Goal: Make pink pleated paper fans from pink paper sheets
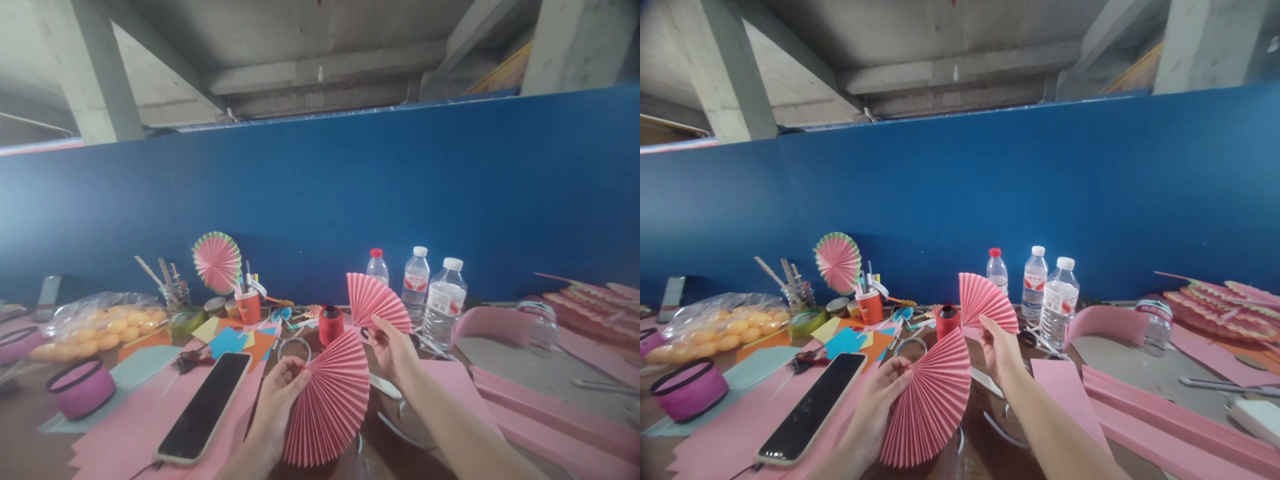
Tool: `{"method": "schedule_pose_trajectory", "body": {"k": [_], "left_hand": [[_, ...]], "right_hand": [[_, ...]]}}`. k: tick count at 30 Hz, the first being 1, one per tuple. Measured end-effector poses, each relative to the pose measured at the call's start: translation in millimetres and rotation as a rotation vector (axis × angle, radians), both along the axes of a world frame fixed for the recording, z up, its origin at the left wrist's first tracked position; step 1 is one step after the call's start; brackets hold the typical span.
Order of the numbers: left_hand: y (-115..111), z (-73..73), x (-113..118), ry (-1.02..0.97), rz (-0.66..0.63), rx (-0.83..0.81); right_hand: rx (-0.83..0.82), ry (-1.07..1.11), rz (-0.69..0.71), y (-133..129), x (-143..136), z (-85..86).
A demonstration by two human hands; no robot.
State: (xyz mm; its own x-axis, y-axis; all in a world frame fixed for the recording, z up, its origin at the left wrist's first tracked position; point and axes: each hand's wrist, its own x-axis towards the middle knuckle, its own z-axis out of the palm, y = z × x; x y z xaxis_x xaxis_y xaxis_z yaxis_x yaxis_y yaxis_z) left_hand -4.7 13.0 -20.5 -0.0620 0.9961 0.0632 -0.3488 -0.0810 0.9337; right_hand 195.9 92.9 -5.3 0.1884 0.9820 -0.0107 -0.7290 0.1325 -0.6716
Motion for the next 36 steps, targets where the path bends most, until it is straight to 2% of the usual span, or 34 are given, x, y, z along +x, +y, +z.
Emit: {"method": "schedule_pose_trajectory", "body": {"k": [4,7,13,17,23,29,36], "left_hand": [[0,3.1,0,0.017,-0.002,0.0],[0,10.9,-2,0.072,0.023,0.039],[-2,23.3,-6,0.379,0.084,0.184],[-8,22.8,-5,0.584,0.097,0.27],[-12,19.7,-7,0.788,0.141,0.348],[-8,9.5,-9,0.853,0.187,0.363],[-7,9.9,-9,0.885,0.186,0.356]], "right_hand": [[0.047,-0.023,-0.039,0,0,2.4],[0.09,-0.065,-0.056,-3,3,7.7],[0.087,-0.122,-0.099,-10,11,20.1],[0.097,-0.148,-0.07,-12,15,23.3],[0.179,-0.195,0.078,-13,13,22.9],[0.229,-0.226,0.166,-17,11,26.7],[0.214,-0.263,0.16,-17,9,28.2]]}}
